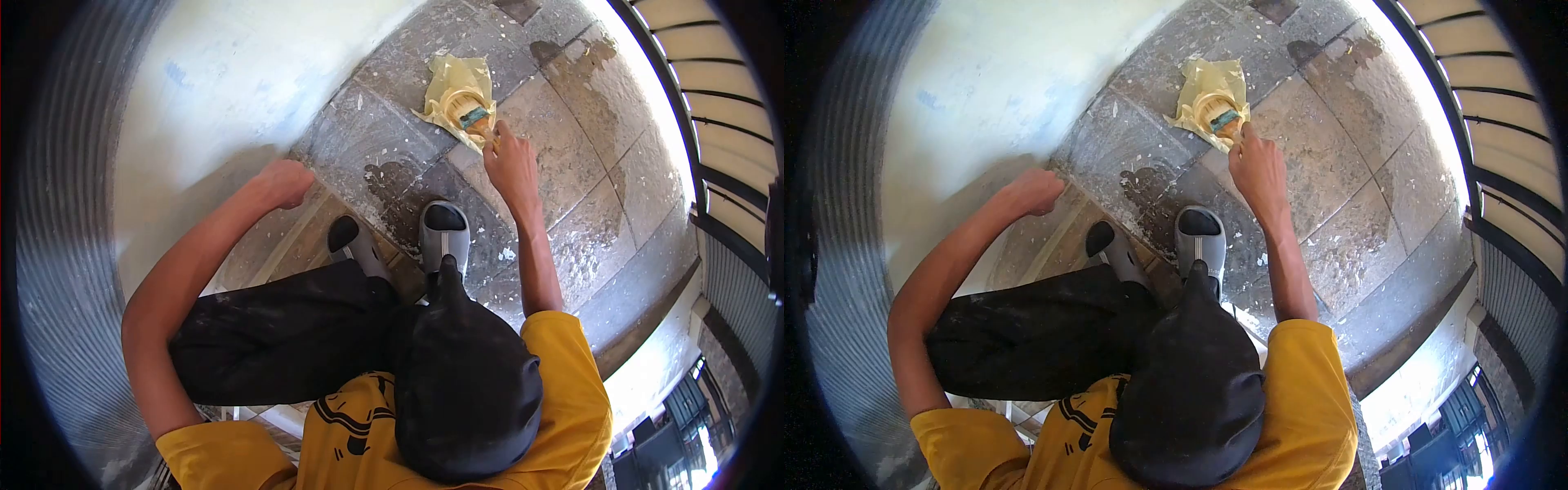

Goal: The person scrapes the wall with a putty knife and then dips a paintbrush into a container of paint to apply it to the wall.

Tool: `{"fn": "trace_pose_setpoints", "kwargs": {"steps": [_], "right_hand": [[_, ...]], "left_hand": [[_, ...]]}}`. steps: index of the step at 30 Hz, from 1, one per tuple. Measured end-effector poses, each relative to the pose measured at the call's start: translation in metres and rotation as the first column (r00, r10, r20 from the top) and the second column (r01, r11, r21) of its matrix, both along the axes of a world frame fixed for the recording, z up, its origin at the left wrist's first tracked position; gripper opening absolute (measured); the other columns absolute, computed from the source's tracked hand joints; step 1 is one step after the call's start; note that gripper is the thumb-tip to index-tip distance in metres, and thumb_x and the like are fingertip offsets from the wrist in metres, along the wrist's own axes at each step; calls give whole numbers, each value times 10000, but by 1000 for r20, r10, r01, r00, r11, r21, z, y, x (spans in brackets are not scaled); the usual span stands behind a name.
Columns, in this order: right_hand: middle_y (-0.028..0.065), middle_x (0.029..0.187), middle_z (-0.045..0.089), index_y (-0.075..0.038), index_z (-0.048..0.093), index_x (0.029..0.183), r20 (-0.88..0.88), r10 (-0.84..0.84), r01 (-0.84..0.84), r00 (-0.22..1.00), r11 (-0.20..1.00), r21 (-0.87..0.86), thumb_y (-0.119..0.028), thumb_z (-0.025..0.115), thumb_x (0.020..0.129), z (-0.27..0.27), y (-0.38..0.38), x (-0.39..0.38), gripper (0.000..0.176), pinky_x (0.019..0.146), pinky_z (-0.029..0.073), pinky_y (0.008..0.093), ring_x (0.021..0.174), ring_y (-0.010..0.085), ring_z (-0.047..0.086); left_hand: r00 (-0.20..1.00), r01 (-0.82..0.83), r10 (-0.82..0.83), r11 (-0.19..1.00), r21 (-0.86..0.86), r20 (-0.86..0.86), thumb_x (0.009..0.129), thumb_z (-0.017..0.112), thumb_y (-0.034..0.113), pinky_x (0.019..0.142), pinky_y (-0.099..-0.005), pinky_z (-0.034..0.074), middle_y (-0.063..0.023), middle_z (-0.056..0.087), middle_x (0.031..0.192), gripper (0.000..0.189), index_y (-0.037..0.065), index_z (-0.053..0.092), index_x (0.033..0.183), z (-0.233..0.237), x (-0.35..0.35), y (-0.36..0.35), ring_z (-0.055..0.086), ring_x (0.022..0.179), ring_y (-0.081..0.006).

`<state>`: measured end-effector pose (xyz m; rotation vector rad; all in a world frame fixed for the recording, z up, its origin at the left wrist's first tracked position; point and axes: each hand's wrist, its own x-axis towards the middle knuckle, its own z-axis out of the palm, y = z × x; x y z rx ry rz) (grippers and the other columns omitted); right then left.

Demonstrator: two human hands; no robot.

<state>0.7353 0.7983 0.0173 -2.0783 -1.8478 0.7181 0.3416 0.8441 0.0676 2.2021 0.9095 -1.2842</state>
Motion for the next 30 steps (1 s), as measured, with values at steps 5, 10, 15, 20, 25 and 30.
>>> {"fn": "trace_pose_setpoints", "kwargs": {"steps": [5, 10, 15, 20, 25, 30], "right_hand": [[284, 804, 671, 10, 608, 1067, -15, -18, 17, 1000, 1000, -19, -140, 598, 873, 22, -6, 5, 245, 706, 514, 557, 754, 468, 661], [223, 735, 673, -9, 599, 1041, -161, -215, 191, 963, 970, -152, -188, 663, 854, 35, -30, 30, 267, 621, 496, 465, 653, 384, 666], [22, 611, 547, -68, 606, 1009, -614, -428, 255, 663, 900, -353, -168, 642, 889, -26, -58, 70, 161, 459, 331, 289, 502, 119, 471], [-74, 612, 396, -126, 582, 1035, -819, -573, 161, 36, 812, -561, -147, 594, 922, -80, -76, 79, 116, 399, 194, 213, 466, 32, 291], [-22, 717, 446, -139, 535, 1111, -751, -532, -22, -392, 821, -570, -197, 574, 920, -108, -78, 79, 203, 372, 210, 196, 468, 38, 311], [-1, 740, 461, -143, 535, 1112, -684, -479, -142, -551, 861, -488, -197, 568, 906, -116, -75, 80, 215, 377, 234, 188, 471, 42, 322]], "left_hand": [[997, -12, 7, 998, 55, 80, 714, 636, 37, 730, -476, 575, -238, 705, 842, 116, -16, 712, 784, 1, 4, 3, 708, 849, -395], [996, -3, -1, 999, 40, 93, 700, 642, 39, 708, -480, 574, -242, 701, 828, 111, -12, 708, 774, -13, -8, 1, 707, 827, -398], [998, 20, -22, 999, 30, 61, 690, 646, 38, 697, -481, 573, -240, 699, 819, 117, -9, 710, 777, -6, -4, 1, 705, 824, -401], [997, -8, 5, 999, 32, 79, 705, 637, 35, 701, -480, 573, -235, 699, 819, 107, -13, 709, 768, -2, 2, 1, 702, 825, -402], [998, 7, -8, 1000, 27, 63, 716, 632, 36, 706, -482, 572, -236, 699, 827, 105, -14, 709, 768, 4, 5, 0, 702, 832, -399], [997, -6, 2, 999, 53, 73, 718, 629, 37, 703, -477, 572, -234, 700, 825, 100, -8, 709, 759, 9, 5, -4, 704, 827, -395]]}}
